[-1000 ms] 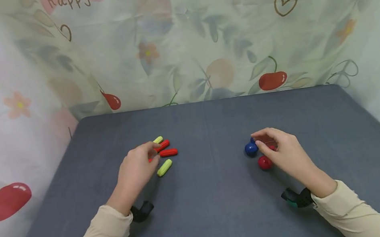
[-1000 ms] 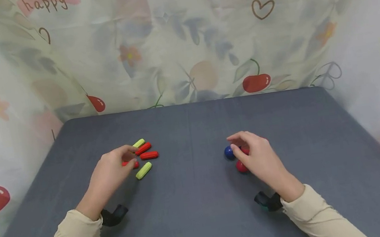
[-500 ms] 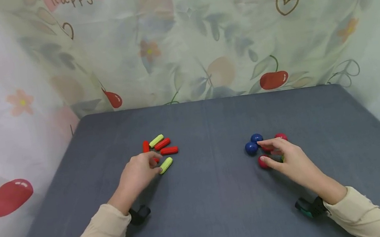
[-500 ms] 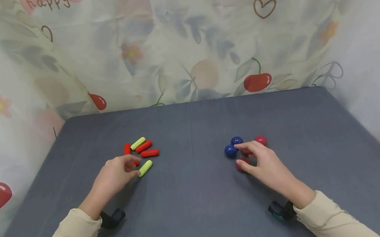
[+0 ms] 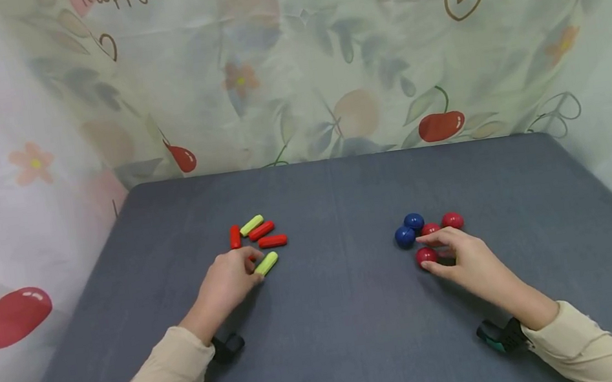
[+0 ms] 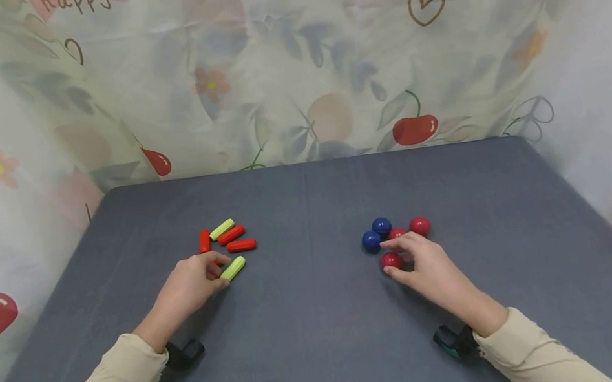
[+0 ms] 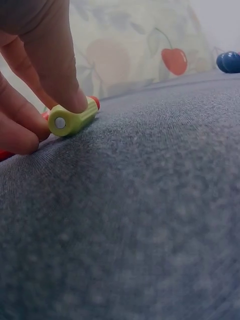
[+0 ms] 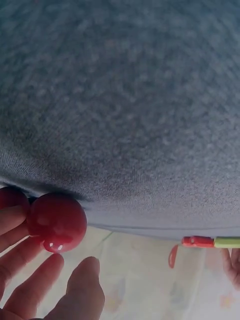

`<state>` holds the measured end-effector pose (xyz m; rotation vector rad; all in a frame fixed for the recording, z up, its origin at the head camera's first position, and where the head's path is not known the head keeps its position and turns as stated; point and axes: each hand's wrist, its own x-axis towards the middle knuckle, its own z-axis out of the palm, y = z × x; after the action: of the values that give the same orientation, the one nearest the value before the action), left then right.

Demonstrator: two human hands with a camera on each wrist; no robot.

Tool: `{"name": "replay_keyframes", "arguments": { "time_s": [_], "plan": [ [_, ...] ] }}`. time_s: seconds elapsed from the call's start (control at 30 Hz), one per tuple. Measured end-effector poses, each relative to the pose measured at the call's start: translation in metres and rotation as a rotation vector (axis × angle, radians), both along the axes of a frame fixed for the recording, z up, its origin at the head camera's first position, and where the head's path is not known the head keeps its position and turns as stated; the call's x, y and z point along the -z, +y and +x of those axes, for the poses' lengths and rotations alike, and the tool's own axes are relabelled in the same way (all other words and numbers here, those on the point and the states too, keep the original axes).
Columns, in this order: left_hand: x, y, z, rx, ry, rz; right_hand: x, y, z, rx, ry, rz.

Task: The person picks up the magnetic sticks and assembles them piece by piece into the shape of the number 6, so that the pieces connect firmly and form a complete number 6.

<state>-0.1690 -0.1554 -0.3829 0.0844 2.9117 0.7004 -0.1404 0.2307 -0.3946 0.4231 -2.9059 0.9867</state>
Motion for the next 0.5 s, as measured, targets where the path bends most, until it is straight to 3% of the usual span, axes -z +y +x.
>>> {"name": "replay_keyframes", "arguments": {
  "time_s": [0.5],
  "plan": [
    [0.0034,0.0031,-0.0069,0.024,-0.002,-0.010,0.0019,-0.0049,-0.0021,-0.020,-0.053,0.020]
  ]
}}
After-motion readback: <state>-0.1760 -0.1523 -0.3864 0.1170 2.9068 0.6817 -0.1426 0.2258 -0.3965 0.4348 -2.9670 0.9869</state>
